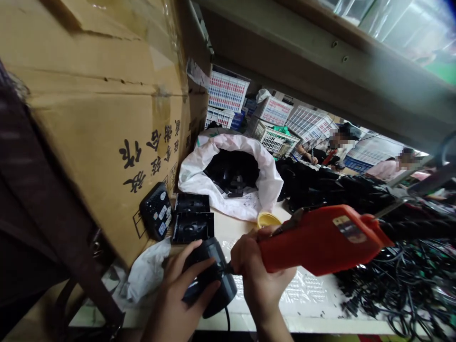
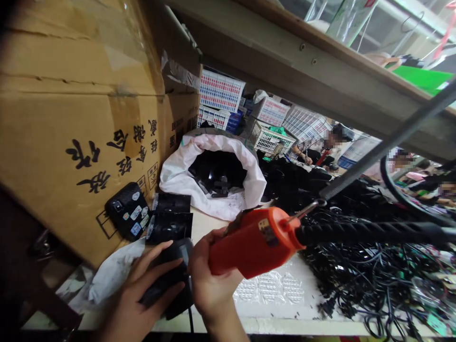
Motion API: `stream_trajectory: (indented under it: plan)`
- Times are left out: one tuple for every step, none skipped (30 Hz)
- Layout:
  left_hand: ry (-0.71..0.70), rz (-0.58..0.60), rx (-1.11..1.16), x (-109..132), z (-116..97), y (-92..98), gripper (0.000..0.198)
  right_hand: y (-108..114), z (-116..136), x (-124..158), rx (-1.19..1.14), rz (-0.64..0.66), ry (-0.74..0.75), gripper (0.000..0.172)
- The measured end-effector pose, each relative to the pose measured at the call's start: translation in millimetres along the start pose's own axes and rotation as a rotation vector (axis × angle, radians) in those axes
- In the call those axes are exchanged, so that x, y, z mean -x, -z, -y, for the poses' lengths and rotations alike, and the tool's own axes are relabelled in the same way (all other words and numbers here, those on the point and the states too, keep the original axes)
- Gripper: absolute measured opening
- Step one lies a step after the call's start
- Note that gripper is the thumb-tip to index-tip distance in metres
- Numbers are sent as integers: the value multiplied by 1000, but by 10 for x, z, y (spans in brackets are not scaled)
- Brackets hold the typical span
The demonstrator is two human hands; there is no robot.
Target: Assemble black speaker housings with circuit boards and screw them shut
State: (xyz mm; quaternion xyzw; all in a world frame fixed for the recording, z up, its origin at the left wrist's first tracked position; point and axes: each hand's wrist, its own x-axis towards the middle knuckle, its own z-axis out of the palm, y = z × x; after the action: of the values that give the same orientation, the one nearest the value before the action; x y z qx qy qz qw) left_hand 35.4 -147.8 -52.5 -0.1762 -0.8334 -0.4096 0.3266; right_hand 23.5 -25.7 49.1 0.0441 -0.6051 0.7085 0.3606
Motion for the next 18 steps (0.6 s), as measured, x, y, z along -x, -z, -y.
stream_trajectory:
  plan:
    - [20, 11, 7, 4, -3, 2, 23, 11, -26, 8, -5, 25, -10, 21]
    - [45, 19, 20, 10, -4, 3, 22, 23, -56, 17, -2, 42, -20, 20]
    - [70, 21, 40, 20, -1, 1, 22, 33, -88, 25, 6, 47, -30, 20]
    - [100, 19, 59, 33, 4, -4, 22, 42, -120, 34, 16, 53, -48, 20]
    - [136, 13, 78, 48, 12, -10, 22, 46, -149, 41, 19, 70, -74, 22]
    - [171, 17, 93, 64, 24, -18, 24, 45, -171, 45, 12, 88, -102, 24]
    - [202, 30, 106, 78, 38, -27, 26, 38, -183, 44, 0, 109, -129, 26]
    - [230, 51, 116, 90, 55, -35, 29, 27, -183, 34, -14, 128, -149, 27]
    - [250, 74, 126, 99, 76, -42, 30, 12, -168, 14, -31, 144, -162, 28]
    - [257, 90, 136, 103, 101, -48, 31, -1, -139, -20, -53, 154, -171, 28]
    - [247, 90, 146, 105, 129, -51, 31, -7, -98, -68, -85, 150, -180, 29]
    - [237, 78, 153, 104, 161, -52, 32, -2, -46, -128, -124, 140, -190, 29]
    - [227, 61, 157, 99, 196, -49, 33, 20, 11, -195, -170, 118, -196, 31]
    - [211, 51, 161, 91, 232, -43, 35, 61, 67, -265, -212, 83, -193, 33]
    - [201, 50, 162, 78, 266, -35, 37, 123, 116, -328, -231, 38, -183, 35]
    - [194, 60, 165, 58, 293, -27, 39, 203, 153, -375, -215, -10, -167, 37]
    - [181, 70, 172, 30, 311, -22, 41, 301, 176, -401, -168, -59, -153, 40]
    - [194, 47, 187, -8, 315, -21, 44, 412, 183, -399, -101, -99, -140, 44]
